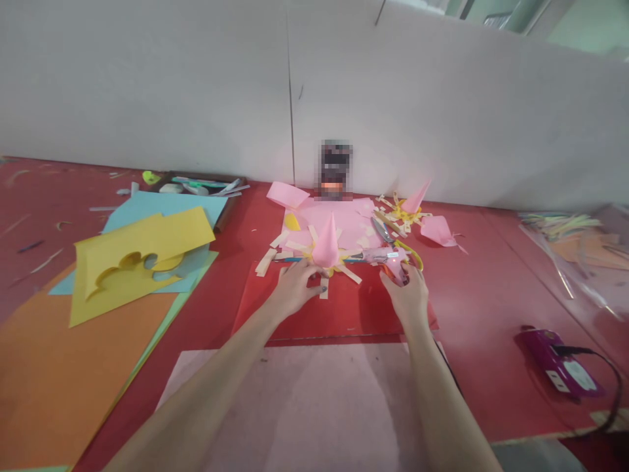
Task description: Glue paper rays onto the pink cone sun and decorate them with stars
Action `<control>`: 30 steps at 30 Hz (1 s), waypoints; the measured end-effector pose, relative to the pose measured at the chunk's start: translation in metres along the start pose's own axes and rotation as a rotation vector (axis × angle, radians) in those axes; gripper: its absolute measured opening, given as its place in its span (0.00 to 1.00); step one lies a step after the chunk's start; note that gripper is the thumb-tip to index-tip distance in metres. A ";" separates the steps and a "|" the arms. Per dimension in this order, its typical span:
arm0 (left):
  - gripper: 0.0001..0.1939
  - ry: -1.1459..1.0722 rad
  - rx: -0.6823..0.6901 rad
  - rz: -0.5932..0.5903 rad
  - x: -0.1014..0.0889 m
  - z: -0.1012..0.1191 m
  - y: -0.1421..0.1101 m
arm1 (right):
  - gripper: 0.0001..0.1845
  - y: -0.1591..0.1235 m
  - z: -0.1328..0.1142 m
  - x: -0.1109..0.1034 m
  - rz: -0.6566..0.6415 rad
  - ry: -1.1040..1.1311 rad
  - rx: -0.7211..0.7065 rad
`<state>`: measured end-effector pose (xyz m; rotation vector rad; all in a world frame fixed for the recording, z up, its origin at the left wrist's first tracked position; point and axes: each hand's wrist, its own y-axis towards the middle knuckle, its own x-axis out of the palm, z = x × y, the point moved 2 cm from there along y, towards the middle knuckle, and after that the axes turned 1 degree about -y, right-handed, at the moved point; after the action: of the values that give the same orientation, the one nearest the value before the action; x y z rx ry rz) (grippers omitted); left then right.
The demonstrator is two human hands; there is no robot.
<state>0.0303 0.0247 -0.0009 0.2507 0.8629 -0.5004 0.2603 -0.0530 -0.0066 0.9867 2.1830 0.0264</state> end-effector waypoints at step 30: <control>0.16 0.005 -0.039 0.007 -0.003 0.003 0.001 | 0.25 0.001 0.000 0.001 0.001 -0.024 0.001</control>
<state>0.0309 0.0258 0.0031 0.2192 0.8754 -0.4764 0.2606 -0.0523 -0.0069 0.9836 2.1607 0.0143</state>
